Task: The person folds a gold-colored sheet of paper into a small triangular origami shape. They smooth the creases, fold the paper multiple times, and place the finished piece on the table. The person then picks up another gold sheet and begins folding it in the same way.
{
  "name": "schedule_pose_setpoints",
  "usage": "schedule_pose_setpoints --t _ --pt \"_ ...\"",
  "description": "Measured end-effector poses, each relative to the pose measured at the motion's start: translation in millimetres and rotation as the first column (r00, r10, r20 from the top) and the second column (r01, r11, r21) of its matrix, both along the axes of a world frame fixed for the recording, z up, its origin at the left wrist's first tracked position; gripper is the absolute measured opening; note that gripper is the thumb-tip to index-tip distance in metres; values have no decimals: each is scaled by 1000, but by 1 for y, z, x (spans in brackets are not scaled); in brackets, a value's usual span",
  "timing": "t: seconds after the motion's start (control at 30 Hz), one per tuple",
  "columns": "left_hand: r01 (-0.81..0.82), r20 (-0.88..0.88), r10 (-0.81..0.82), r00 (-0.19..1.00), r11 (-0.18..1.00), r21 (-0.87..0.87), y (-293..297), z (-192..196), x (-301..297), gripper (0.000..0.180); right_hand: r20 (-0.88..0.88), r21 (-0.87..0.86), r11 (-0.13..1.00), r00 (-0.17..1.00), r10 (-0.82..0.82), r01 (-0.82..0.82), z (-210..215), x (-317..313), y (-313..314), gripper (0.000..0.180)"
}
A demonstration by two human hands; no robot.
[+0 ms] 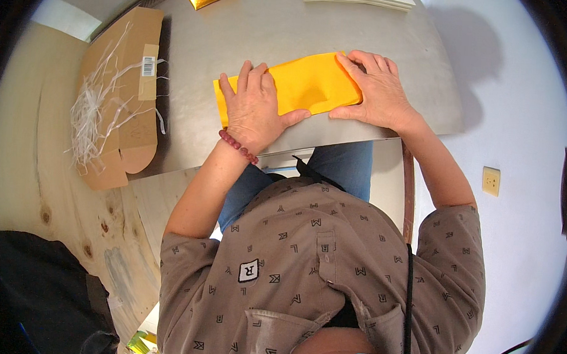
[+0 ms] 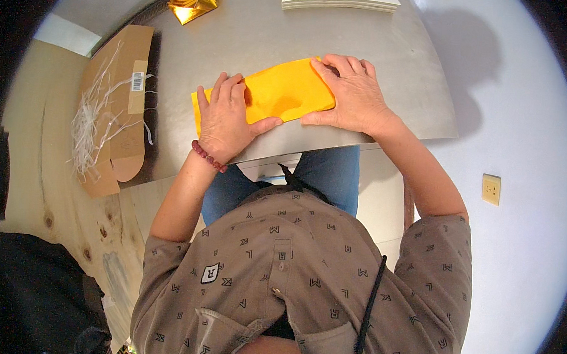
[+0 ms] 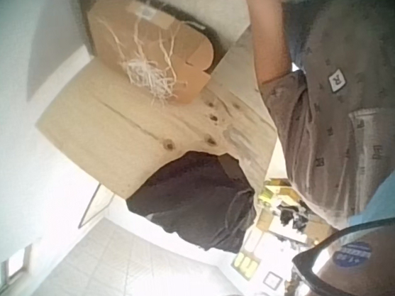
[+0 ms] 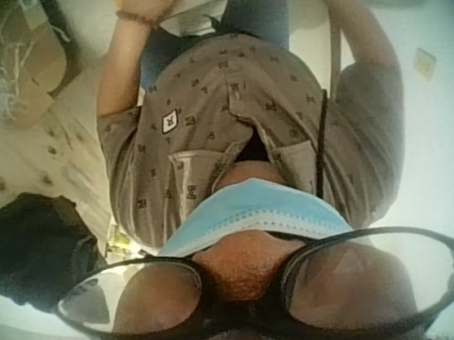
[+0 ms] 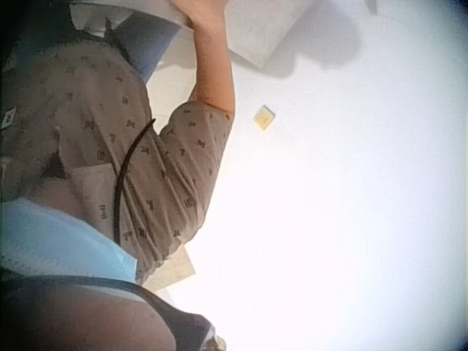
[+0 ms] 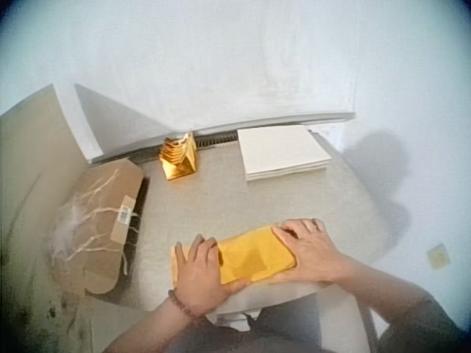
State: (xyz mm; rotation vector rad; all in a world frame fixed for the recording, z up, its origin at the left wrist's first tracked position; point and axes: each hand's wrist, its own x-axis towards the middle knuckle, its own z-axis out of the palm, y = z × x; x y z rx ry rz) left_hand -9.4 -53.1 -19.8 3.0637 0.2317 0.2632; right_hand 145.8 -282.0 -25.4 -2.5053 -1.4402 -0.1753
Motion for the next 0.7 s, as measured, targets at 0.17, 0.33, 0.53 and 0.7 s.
schedule_pose_setpoints --t 0.17,0.33,0.53,0.7 --pt "-21 -12 21 1000 999 36 -2 1 0 99 -47 32 999 999 2 0 -8 7 -1 87" --pt "-16 -12 16 1000 999 37 -2 2 1 100 -55 7 995 993 100 -100 -4 19 -8 83" --pt "-20 -48 21 999 999 25 -1 2 1 105 -174 -59 978 967 187 -200 6 37 -15 88" --pt "-32 -71 32 997 999 2 0 1 0 107 -227 -49 959 938 263 -281 9 49 -20 82"
